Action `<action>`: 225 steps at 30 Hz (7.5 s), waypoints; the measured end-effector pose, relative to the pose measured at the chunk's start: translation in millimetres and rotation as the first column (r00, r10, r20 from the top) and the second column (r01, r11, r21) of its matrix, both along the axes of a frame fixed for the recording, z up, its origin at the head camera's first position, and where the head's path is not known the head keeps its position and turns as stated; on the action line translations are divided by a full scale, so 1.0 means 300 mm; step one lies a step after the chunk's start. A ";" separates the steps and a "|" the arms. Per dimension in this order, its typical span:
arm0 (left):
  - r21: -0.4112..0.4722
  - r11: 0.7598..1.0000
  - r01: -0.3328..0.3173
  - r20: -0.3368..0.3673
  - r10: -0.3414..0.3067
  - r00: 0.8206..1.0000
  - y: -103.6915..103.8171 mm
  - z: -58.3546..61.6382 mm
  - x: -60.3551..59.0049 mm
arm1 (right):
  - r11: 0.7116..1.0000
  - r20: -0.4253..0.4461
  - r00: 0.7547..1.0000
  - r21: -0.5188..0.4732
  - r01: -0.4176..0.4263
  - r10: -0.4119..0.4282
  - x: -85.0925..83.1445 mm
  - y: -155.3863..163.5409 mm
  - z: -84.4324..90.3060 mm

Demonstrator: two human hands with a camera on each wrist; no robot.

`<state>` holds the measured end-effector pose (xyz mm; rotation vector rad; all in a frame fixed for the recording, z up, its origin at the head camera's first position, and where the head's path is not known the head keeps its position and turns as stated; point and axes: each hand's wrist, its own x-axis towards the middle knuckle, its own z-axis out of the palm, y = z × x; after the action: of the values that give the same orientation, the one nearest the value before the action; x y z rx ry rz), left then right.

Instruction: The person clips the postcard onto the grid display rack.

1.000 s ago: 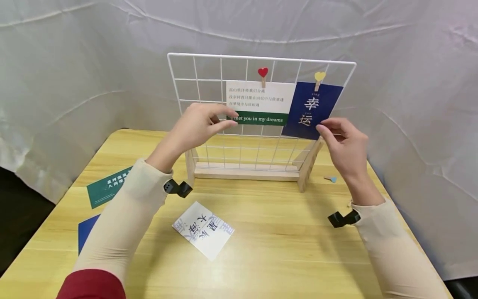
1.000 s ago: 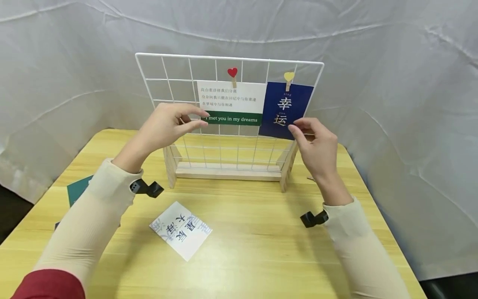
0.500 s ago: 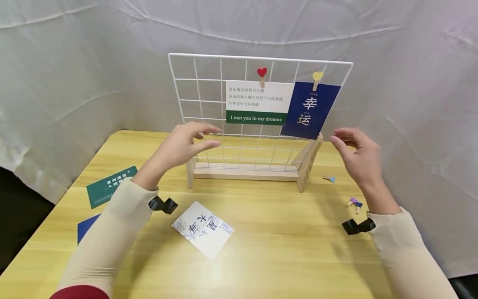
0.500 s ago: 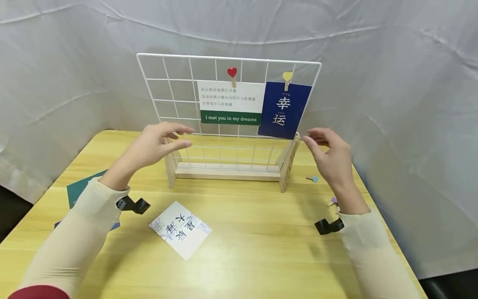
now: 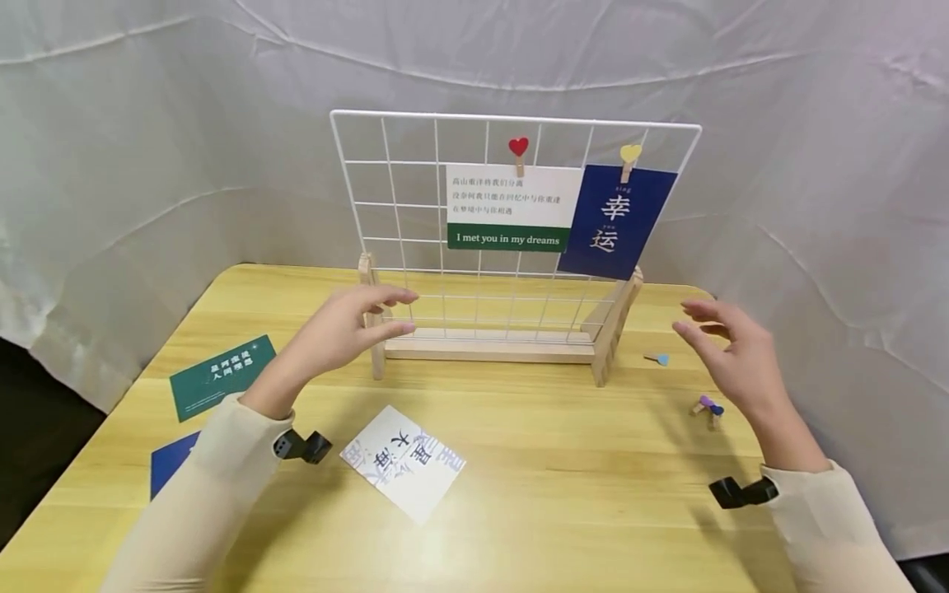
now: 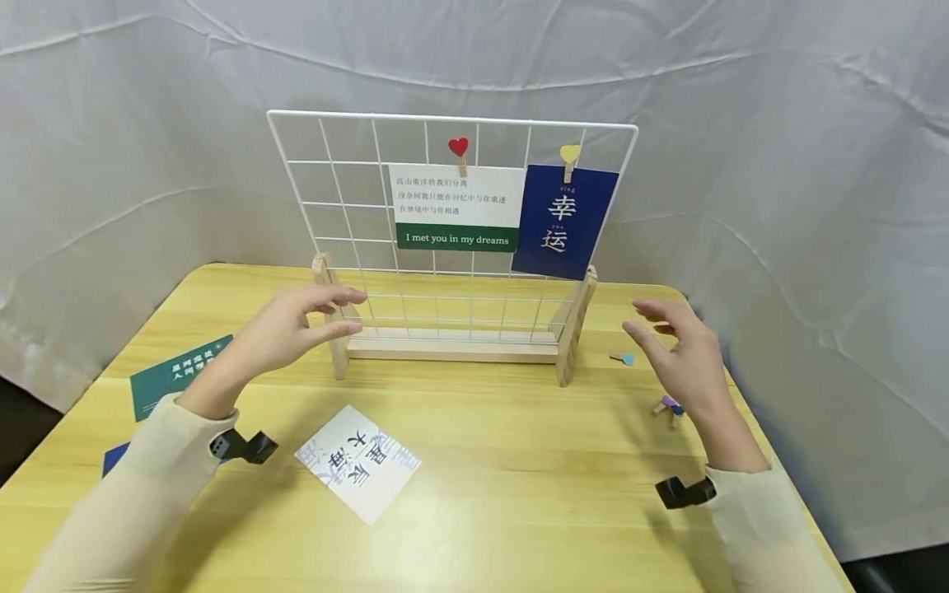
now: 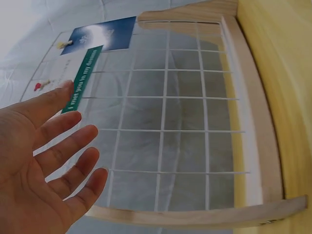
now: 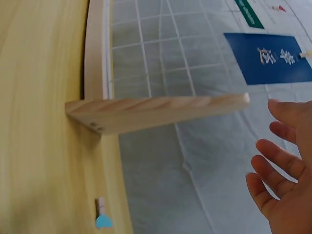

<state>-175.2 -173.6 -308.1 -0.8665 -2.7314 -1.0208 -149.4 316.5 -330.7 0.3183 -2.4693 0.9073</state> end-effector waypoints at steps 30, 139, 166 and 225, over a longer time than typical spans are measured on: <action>-0.126 0.992 -0.016 0.198 0.041 0.979 -0.102 -0.259 0.116 | 0.999 0.347 0.938 0.044 -0.026 0.009 0.041 0.215 -0.197; -0.367 0.892 0.265 0.262 -0.174 0.949 0.010 -0.354 0.153 | 0.973 0.499 0.858 0.229 0.004 -0.121 0.087 0.352 -0.349; -0.281 0.944 0.176 0.251 -0.105 0.962 -0.014 -0.349 0.131 | 0.986 0.447 0.889 0.164 0.032 -0.103 0.101 0.345 -0.356; 0.019 0.990 0.137 0.135 -0.139 0.981 -0.078 -0.249 0.113 | 0.991 0.500 0.863 -0.134 -0.004 0.071 0.105 0.318 -0.351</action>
<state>-141.2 -197.0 -382.7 -1.0346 -2.8077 -1.1574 -117.8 412.1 -436.1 0.0864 -2.8609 1.2982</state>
